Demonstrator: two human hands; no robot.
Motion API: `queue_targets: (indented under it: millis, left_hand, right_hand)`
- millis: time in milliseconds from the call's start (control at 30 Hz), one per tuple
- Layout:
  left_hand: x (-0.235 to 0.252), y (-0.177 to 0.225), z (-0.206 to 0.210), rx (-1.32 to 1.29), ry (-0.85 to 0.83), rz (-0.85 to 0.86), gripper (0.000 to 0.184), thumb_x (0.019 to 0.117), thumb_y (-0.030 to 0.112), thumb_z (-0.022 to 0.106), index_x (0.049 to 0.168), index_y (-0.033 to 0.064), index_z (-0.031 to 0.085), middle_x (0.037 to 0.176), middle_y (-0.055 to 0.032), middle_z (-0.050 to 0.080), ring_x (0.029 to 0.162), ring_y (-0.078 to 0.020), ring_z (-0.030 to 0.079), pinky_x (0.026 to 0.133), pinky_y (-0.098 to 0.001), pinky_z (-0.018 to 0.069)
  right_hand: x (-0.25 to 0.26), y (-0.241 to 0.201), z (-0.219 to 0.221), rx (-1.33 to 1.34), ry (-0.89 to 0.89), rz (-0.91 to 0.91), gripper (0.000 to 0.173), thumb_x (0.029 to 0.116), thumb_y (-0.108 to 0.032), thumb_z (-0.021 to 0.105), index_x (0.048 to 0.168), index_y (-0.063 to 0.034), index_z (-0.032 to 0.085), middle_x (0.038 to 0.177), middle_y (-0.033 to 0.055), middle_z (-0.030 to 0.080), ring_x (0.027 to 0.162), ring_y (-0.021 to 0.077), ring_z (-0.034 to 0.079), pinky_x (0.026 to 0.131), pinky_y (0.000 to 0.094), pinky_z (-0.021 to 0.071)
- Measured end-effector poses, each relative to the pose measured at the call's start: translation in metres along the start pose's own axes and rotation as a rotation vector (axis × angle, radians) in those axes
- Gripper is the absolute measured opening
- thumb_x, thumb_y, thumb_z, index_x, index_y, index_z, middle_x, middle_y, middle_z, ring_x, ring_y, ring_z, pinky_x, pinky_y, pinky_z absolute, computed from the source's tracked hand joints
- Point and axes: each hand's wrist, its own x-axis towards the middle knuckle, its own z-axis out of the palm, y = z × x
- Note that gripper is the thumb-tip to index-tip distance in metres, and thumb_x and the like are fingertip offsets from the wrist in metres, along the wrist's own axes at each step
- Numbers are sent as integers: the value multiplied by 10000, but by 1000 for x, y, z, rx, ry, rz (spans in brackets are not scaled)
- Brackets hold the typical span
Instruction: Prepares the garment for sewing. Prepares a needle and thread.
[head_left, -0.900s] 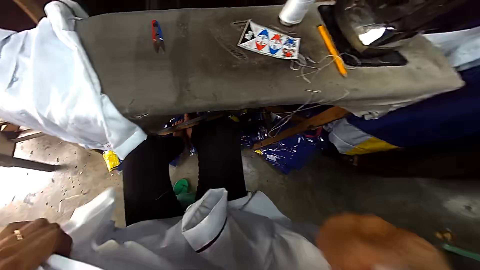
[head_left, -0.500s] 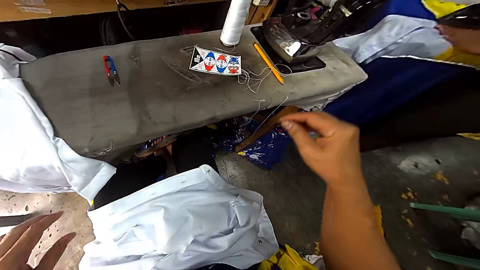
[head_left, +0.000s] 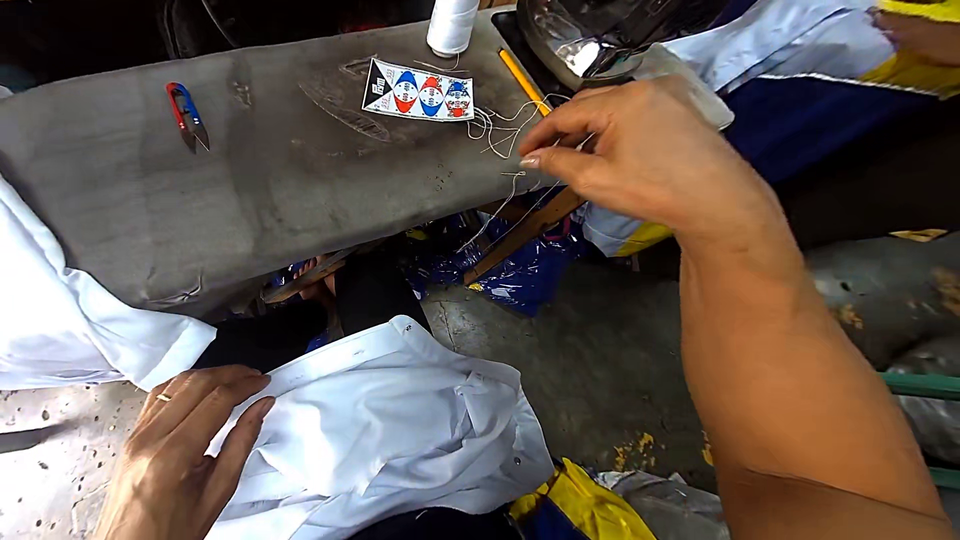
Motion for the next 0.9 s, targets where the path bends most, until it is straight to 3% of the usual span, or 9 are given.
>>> queue_targets:
  millis: [100, 200, 300, 433, 500, 533, 600, 733, 900]
  left_hand:
    - [9, 6, 8, -8, 41, 53, 246, 1011, 310, 618, 1048, 119, 770, 1087, -53, 741, 1067, -173, 666, 978, -403, 487]
    - [15, 14, 7, -10, 60, 76, 244, 1014, 308, 611, 1048, 128, 773, 1086, -42, 744, 1068, -167, 664, 985, -404, 476]
    - [18, 18, 6, -31, 70, 75, 234, 1018, 293, 604, 1039, 136, 776, 1085, -27, 747, 1068, -152, 666, 988, -395, 480]
    - [32, 20, 5, -171, 71, 65, 228, 1016, 278, 610, 1053, 121, 771, 1109, -18, 744, 1095, -133, 670, 968, -362, 527]
    - [49, 25, 7, -371, 73, 42, 219, 1013, 239, 626, 1094, 81, 754, 1133, -34, 727, 1074, -125, 684, 945, -321, 582]
    - [60, 28, 10, -499, 82, 20, 230, 1011, 218, 636, 1130, 50, 738, 1145, -52, 718, 1046, -144, 692, 922, -323, 601]
    - [83, 37, 15, -764, 101, -36, 278, 1001, 178, 653, 1215, 3, 687, 1184, -99, 710, 1046, -206, 700, 899, -356, 613]
    - [110, 44, 15, -1168, 43, -65, 432, 968, 115, 686, 1363, -14, 565, 1309, -173, 656, 1121, -277, 688, 921, -409, 608]
    - [97, 43, 9, -1338, -197, -59, 516, 953, 69, 696, 1417, -20, 488, 1201, -122, 701, 973, -168, 701, 843, -312, 590]
  right_hand:
    - [13, -9, 12, -107, -118, -1, 152, 983, -193, 663, 1039, -85, 755, 950, 126, 728, 862, 311, 701, 788, 568, 537]
    - [22, -16, 21, -187, -178, 30, 144, 958, -58, 666, 1085, -41, 732, 917, 169, 723, 867, 383, 700, 780, 620, 527]
    - [23, -21, 24, -229, -183, 39, 202, 933, 58, 609, 1109, 8, 694, 860, 200, 694, 838, 414, 689, 768, 602, 524]
    - [10, -37, 4, -195, -119, 11, 239, 968, 22, 584, 1189, 13, 676, 900, 195, 693, 850, 391, 687, 782, 586, 534]
    - [0, -53, -4, -30, -52, -86, 234, 986, -59, 562, 1157, -53, 722, 939, 121, 709, 855, 282, 690, 783, 524, 550]
    - [-2, -65, -5, 79, -30, -127, 208, 987, -120, 566, 1094, -107, 744, 938, 50, 708, 841, 192, 681, 757, 442, 560]
    - [-1, -91, -1, 384, -18, -201, 130, 971, -156, 615, 1005, -148, 740, 848, -54, 690, 713, 57, 651, 609, 251, 568]
    - [12, -131, 11, 915, -97, -321, 75, 947, -79, 653, 1005, -64, 699, 818, 31, 697, 636, 109, 651, 548, 223, 576]
    - [24, -158, 29, 1180, -124, -394, 58, 918, -38, 664, 962, -40, 702, 986, 67, 672, 724, 93, 612, 610, 209, 546]
